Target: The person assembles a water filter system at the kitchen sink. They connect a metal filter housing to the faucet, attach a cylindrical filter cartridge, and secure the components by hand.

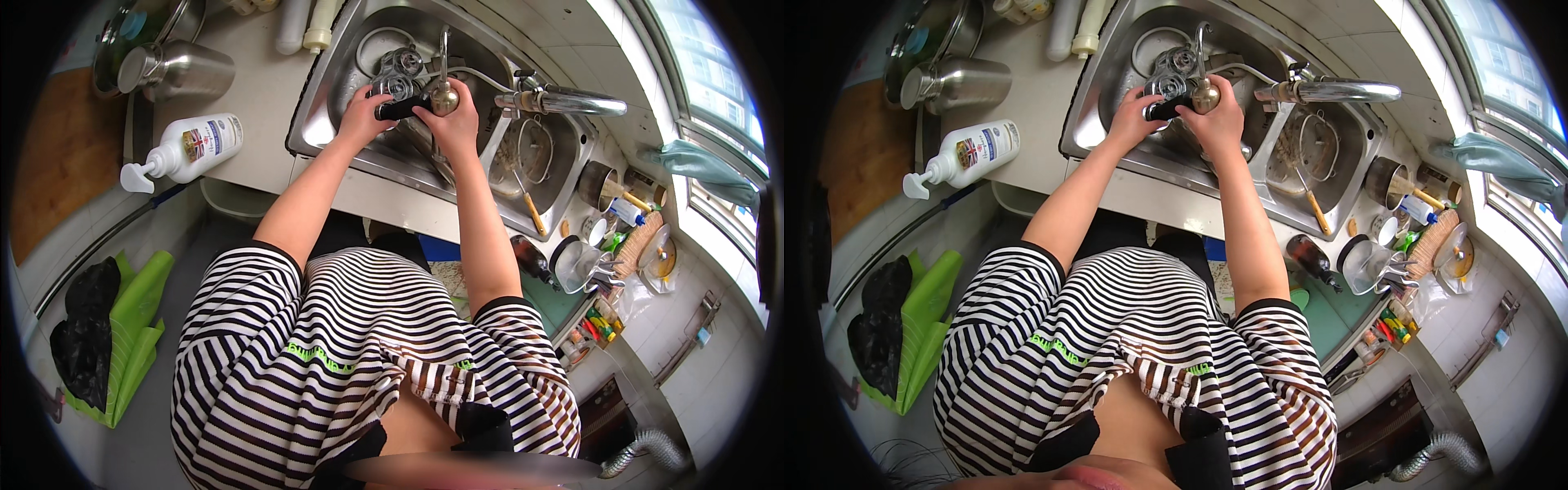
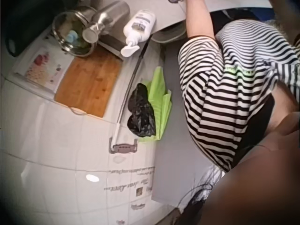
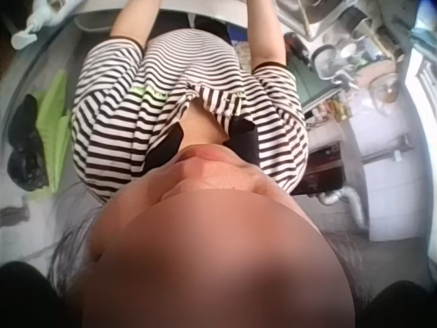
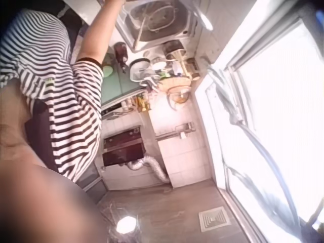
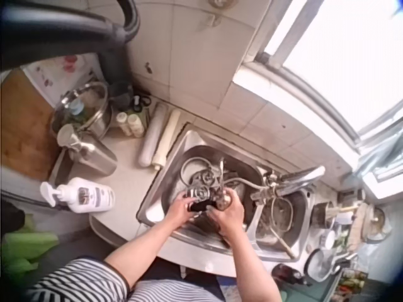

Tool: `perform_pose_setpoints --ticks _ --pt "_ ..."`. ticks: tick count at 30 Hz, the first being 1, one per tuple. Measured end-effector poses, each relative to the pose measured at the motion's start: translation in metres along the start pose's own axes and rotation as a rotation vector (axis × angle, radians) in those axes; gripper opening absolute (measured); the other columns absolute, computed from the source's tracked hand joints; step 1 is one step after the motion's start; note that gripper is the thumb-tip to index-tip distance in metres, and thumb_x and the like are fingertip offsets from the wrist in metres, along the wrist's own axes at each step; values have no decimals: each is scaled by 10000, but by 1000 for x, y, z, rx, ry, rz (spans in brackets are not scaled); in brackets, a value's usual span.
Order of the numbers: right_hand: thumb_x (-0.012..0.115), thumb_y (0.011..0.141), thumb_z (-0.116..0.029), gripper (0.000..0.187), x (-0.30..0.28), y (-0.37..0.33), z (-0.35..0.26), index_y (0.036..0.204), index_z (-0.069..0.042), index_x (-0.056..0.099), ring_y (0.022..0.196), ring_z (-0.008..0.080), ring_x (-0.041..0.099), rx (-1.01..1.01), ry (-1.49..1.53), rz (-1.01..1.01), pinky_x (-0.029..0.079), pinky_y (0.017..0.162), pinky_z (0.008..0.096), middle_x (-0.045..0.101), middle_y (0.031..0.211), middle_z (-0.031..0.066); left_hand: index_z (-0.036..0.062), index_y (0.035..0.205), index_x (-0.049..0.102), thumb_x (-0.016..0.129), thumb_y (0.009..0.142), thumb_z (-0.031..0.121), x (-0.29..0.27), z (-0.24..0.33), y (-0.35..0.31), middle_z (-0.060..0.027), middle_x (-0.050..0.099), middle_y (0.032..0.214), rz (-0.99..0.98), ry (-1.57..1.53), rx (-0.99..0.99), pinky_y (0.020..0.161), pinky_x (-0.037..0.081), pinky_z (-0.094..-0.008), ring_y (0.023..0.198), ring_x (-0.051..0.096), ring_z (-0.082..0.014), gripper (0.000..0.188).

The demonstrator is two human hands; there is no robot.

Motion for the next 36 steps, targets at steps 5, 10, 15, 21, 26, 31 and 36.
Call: perform_pose_setpoints --ticks 5,10,15,21,26,31,36 --pt "907 638 -191 554 -1 9 12 1083 -36 616 861 268 679 -1 -58 -28 533 803 369 710 955 106 74 1471 411 848 679 155 2 -27 2 -225 518 1385 -74 -211 -425 1091 405 -388 1324 484 -342 908" --pt "877 669 -161 481 -1 6 21 1050 -35 611 874 273 690 -17 -154 -52 530 808 358 718 960 99 -42 1339 499 730 868 112 29 -59 -3 -83 695 984 -129 -755 -809 667 546 -295 749 681 -159 547" --pt "867 672 -174 462 0 -8 28 1039 -66 607 877 338 680 8 -72 -71 527 783 393 707 935 129 2 1074 673 711 906 130 50 -76 -1 -49 704 904 -289 -773 -840 673 546 -289 747 674 -143 214" --pt "868 674 -180 467 2 -19 23 1049 -72 612 864 344 680 17 -77 -26 531 776 393 699 918 134 16 997 700 712 914 156 57 -82 -5 -38 711 879 -275 -801 -848 667 558 -287 721 676 -142 163" --pt "905 650 -149 543 -24 -15 76 1074 30 618 857 180 635 236 111 76 524 803 337 697 939 86 -27 933 695 777 859 197 44 -53 -3 -89 712 888 -228 -1000 -946 642 580 -311 691 696 -182 250" --pt "895 660 -142 463 -17 -19 63 1009 14 634 817 158 615 297 140 0 514 792 320 684 902 68 74 1113 668 754 874 300 54 -52 -12 -48 715 936 -338 -938 -970 719 590 -381 781 698 -182 340" --pt "890 667 -165 434 -16 -23 43 982 -5 640 800 164 618 211 100 19 511 777 321 682 882 67 175 1173 629 678 911 404 57 -59 -16 -37 703 1001 -353 -944 -1098 762 558 -513 865 685 -207 351"
Point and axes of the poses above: each hand's wrist, its own y-axis towards the middle knuckle, its own x-axis out of the palm, z = x × y, the point moved 8 cm from there along y, towards the middle knuckle
